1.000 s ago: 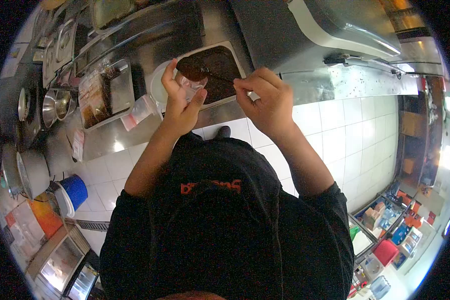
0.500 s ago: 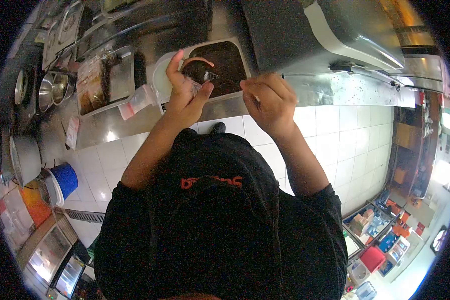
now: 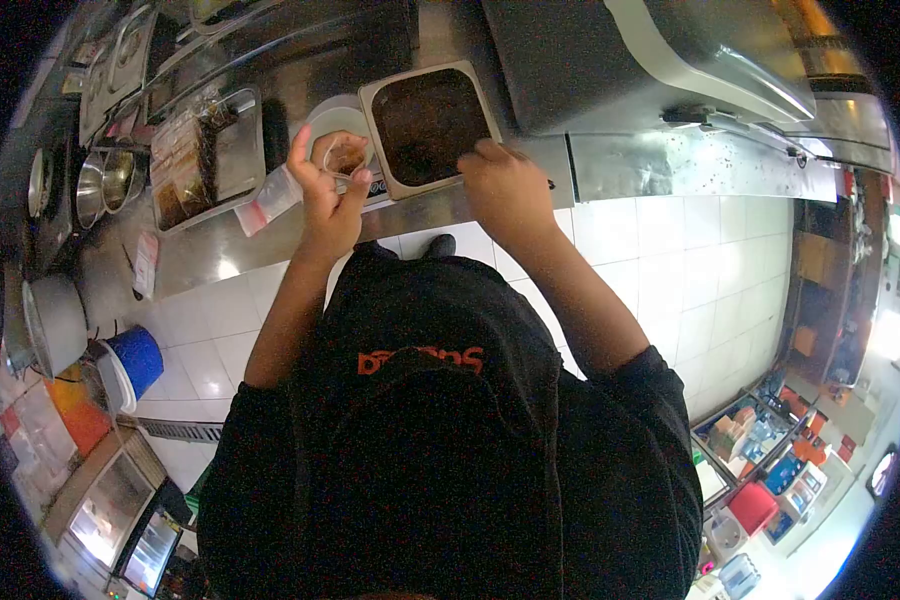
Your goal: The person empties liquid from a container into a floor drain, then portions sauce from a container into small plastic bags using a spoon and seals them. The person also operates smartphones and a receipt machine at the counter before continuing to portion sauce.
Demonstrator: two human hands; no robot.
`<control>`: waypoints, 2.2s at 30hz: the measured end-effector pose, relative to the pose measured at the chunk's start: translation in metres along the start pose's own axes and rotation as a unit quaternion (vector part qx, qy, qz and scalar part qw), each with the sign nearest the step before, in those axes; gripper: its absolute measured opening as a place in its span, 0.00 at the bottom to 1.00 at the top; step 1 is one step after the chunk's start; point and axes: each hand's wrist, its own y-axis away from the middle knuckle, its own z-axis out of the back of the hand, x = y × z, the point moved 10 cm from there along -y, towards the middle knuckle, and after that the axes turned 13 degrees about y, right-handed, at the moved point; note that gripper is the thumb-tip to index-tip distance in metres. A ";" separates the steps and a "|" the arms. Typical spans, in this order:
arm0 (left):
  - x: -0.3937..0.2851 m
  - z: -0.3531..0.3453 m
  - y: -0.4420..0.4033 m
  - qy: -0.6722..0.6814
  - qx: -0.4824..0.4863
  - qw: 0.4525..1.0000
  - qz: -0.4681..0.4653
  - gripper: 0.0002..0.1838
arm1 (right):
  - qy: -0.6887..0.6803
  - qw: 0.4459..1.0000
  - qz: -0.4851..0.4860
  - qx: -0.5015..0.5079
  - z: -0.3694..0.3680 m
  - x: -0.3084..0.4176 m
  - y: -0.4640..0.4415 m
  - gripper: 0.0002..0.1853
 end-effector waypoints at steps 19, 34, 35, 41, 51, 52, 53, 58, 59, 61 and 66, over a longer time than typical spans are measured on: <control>-0.007 -0.002 -0.003 0.044 -0.009 0.999 0.010 0.40 | -0.328 0.925 -0.190 0.009 0.017 -0.049 0.002 0.08; -0.005 0.009 0.003 -0.003 -0.016 1.000 0.017 0.40 | -0.090 0.992 -0.071 0.047 -0.012 -0.009 -0.007 0.05; -0.005 0.011 0.003 -0.005 -0.017 1.000 0.016 0.40 | -0.139 0.985 -0.091 0.043 -0.014 -0.018 -0.005 0.05; -0.002 0.013 0.003 -0.017 -0.007 1.000 0.011 0.39 | -0.272 0.939 -0.208 0.040 -0.041 -0.069 0.015 0.08; 0.003 -0.004 -0.001 0.015 0.018 0.999 0.036 0.40 | -0.340 0.903 -0.261 0.036 -0.051 -0.083 0.036 0.08; 0.002 -0.008 -0.002 0.015 0.025 0.999 0.034 0.40 | -0.344 0.900 -0.265 0.029 -0.042 -0.079 0.035 0.07; 0.001 -0.012 -0.004 0.013 0.033 0.999 0.032 0.40 | -0.353 0.899 -0.261 0.011 -0.032 -0.076 0.032 0.07; -0.010 -0.033 -0.014 0.019 0.056 0.998 0.026 0.42 | -0.328 0.923 -0.150 -0.135 0.053 -0.043 0.013 0.04; -0.011 -0.035 -0.015 0.027 0.051 0.998 0.026 0.42 | -0.313 0.929 -0.121 -0.159 0.065 -0.035 0.012 0.05; -0.013 -0.036 -0.017 0.045 0.038 0.998 0.025 0.43 | -0.280 0.936 -0.061 -0.206 0.084 -0.020 0.011 0.06; -0.015 -0.036 -0.015 0.042 0.045 0.997 0.040 0.43 | -0.220 0.942 -0.007 -0.255 0.091 -0.005 0.013 0.06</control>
